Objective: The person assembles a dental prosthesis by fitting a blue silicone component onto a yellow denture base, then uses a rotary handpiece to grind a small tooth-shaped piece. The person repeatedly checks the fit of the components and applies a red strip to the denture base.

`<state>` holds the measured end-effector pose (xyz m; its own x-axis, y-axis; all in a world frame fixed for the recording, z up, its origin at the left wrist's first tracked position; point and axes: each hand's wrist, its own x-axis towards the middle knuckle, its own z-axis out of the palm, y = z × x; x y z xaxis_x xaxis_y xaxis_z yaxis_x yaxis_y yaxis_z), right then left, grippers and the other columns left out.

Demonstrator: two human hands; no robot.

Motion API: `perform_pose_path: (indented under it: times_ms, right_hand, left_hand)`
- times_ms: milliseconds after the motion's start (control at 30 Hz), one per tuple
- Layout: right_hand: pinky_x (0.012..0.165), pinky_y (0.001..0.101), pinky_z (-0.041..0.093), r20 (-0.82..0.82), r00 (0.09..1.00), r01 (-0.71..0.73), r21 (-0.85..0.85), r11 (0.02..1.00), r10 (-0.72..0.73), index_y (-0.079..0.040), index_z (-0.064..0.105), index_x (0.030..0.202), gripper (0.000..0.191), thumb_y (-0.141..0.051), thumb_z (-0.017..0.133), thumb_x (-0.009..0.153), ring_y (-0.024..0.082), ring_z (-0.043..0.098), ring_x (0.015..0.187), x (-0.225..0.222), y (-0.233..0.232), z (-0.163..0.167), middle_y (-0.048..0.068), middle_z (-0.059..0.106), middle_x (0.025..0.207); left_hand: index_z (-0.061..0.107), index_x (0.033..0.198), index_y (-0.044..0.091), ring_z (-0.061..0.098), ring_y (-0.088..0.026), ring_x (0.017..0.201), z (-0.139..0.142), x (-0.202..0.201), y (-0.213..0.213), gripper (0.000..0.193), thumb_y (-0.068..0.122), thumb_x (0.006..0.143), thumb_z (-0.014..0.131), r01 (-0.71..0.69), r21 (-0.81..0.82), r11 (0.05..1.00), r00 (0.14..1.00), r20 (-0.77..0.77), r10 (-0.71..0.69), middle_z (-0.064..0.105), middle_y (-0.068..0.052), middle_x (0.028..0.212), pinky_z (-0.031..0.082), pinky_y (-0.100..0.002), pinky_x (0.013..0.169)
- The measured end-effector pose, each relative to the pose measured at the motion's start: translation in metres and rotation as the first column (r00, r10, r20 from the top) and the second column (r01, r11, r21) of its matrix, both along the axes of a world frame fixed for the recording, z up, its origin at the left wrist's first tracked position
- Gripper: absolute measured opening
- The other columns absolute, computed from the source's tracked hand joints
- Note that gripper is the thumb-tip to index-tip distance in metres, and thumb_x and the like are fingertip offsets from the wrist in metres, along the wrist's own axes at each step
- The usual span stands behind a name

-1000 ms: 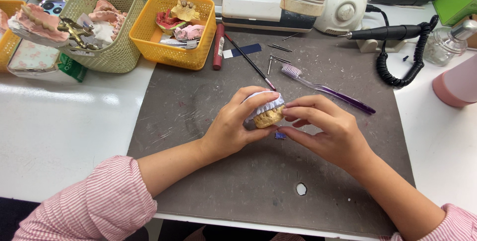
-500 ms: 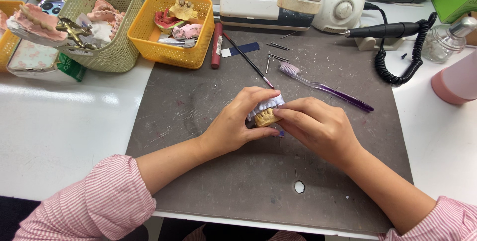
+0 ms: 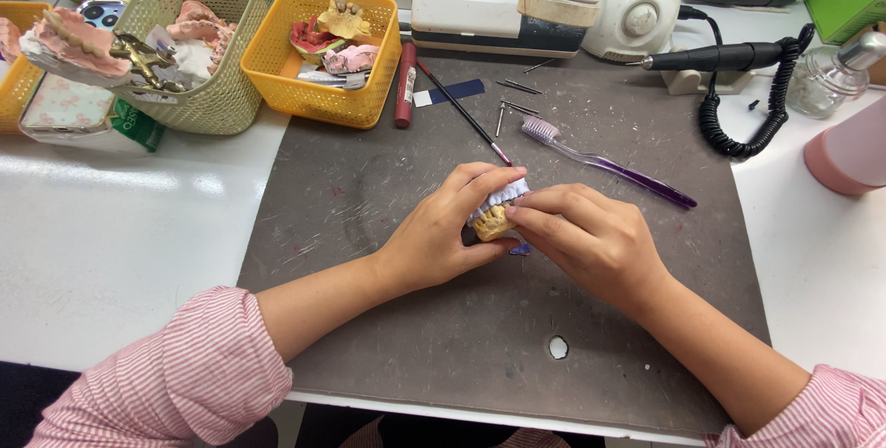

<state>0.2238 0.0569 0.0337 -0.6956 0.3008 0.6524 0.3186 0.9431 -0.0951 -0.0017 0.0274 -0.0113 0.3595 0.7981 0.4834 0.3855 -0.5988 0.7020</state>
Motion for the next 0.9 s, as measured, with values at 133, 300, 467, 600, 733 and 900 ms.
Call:
perform_pose_path:
  times_ms: [133, 300, 467, 600, 733, 900]
  right_hand:
    - [0.072, 0.0329, 0.061, -0.015, 0.998, 0.067, -0.043, 0.997, -0.067, -0.009, 0.073, 0.107, 0.027, -0.01, 0.084, 0.082, 0.02, 0.073, 0.091, -0.002, -0.004, -0.001, 0.004, 0.072, 0.105]
    - [0.07, 0.032, 0.06, -0.026, 0.994, 0.101, -0.082, 0.992, -0.104, -0.009, 0.074, 0.106, 0.027, -0.01, 0.085, 0.081, 0.019, 0.072, 0.087, -0.001, -0.006, -0.001, 0.005, 0.073, 0.104]
    - [0.072, 0.0327, 0.06, -0.029, 0.998, 0.046, -0.057, 0.997, -0.047, -0.009, 0.073, 0.106, 0.028, -0.011, 0.086, 0.081, 0.02, 0.072, 0.09, 0.002, -0.003, 0.002, 0.004, 0.071, 0.103]
    - [0.07, 0.0346, 0.059, 0.014, 1.0, 0.007, -0.033, 0.999, -0.006, -0.008, 0.073, 0.106, 0.033, -0.01, 0.087, 0.076, 0.022, 0.071, 0.088, 0.008, 0.0, 0.005, 0.004, 0.07, 0.1]
    - [0.068, 0.0336, 0.059, -0.007, 0.998, 0.055, -0.041, 0.998, -0.056, -0.009, 0.073, 0.104, 0.034, -0.013, 0.09, 0.075, 0.02, 0.07, 0.084, 0.009, 0.001, 0.0, 0.004, 0.069, 0.1]
    - [0.069, 0.0322, 0.059, -0.028, 0.998, 0.053, -0.093, 0.994, -0.056, -0.008, 0.07, 0.101, 0.031, -0.013, 0.09, 0.077, 0.019, 0.07, 0.084, 0.01, 0.004, -0.004, 0.005, 0.068, 0.101]
  left_hand:
    - [0.048, 0.149, 0.015, 0.063, -0.034, 0.127, 0.0, 0.001, 0.001, 0.075, 0.024, 0.084, 0.085, -0.008, 0.005, 1.0, 1.0, -0.003, 0.008, 0.054, -0.015, 0.142, 0.055, -0.042, 0.104]
    - [0.047, 0.149, 0.015, 0.063, -0.034, 0.128, -0.001, 0.0, -0.001, 0.075, 0.024, 0.085, 0.085, -0.019, 0.068, 0.998, 0.999, -0.035, 0.021, 0.056, -0.014, 0.143, 0.054, -0.042, 0.104]
    - [0.039, 0.152, 0.011, 0.061, -0.035, 0.132, -0.002, 0.0, -0.001, 0.081, 0.024, 0.086, 0.085, -0.034, 0.096, 0.995, 0.999, -0.005, 0.035, 0.056, -0.015, 0.145, 0.052, -0.042, 0.107]
    - [0.043, 0.15, 0.013, 0.06, -0.034, 0.135, -0.002, 0.0, -0.002, 0.077, 0.022, 0.087, 0.086, 0.0, 0.123, 0.992, 1.0, -0.012, 0.002, 0.057, -0.013, 0.146, 0.052, -0.041, 0.11]
    - [0.048, 0.147, 0.012, 0.055, -0.037, 0.134, 0.001, 0.0, -0.001, 0.077, 0.015, 0.08, 0.086, -0.009, 0.28, 0.96, 0.998, -0.057, 0.026, 0.056, -0.014, 0.143, 0.046, -0.045, 0.115]
    - [0.048, 0.146, 0.01, 0.058, -0.034, 0.135, 0.003, 0.0, -0.005, 0.074, 0.006, 0.082, 0.084, -0.022, 0.164, 0.986, 0.999, 0.033, 0.017, 0.057, -0.013, 0.142, 0.049, -0.042, 0.114]
